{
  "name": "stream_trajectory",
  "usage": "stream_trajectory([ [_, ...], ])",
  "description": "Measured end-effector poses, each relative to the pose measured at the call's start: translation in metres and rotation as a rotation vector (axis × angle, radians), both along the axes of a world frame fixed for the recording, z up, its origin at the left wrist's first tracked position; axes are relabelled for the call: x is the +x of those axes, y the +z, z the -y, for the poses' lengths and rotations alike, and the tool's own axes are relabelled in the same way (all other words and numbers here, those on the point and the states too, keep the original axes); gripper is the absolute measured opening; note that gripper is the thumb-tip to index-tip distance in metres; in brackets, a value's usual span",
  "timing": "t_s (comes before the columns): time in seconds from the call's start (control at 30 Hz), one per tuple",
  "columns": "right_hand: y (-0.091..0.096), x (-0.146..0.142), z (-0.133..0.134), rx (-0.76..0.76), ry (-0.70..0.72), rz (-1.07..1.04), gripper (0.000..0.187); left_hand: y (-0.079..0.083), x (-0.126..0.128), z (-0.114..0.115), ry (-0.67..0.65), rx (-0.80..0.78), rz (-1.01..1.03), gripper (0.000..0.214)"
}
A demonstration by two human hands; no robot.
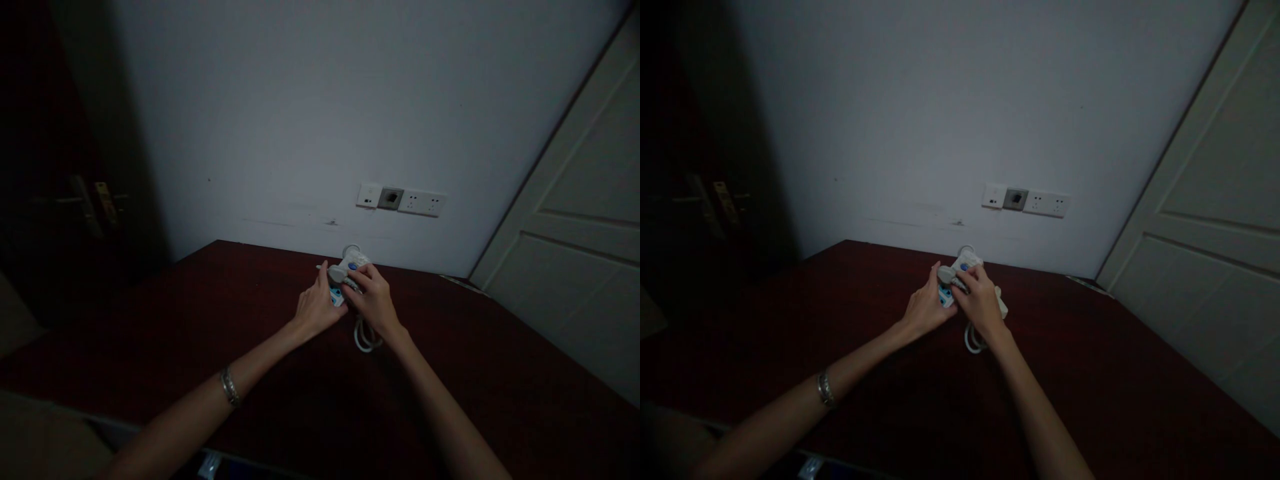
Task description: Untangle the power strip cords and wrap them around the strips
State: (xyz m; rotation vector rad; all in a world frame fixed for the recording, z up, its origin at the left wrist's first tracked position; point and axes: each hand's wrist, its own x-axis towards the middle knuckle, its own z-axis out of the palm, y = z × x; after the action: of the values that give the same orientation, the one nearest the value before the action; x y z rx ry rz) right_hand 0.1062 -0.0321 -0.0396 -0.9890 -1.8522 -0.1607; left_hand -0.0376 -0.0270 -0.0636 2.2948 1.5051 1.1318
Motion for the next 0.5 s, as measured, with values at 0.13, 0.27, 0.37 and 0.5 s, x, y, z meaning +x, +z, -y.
stream_trajectory([
  [0.13,-0.005,0.002,-0.001,0.014,-0.004,-0.012,0.018,-0.002,0.0,-0.001,-0.044,0.003,0.011,0.101],
  [0.27,-0.008,0.004,0.001,0.021,0.047,-0.134,0.014,-0.005,-0.003,-0.009,-0.159,-0.1,0.147,0.101],
  [0.37,-0.006,0.008,0.002,-0.03,0.107,-0.27,0.011,-0.01,-0.003,-0.017,-0.25,-0.159,0.274,0.095],
  [0.5,-0.004,0.013,-0.001,-0.148,0.233,-0.393,0.006,-0.019,-0.003,-0.029,-0.298,-0.236,0.474,0.089],
])
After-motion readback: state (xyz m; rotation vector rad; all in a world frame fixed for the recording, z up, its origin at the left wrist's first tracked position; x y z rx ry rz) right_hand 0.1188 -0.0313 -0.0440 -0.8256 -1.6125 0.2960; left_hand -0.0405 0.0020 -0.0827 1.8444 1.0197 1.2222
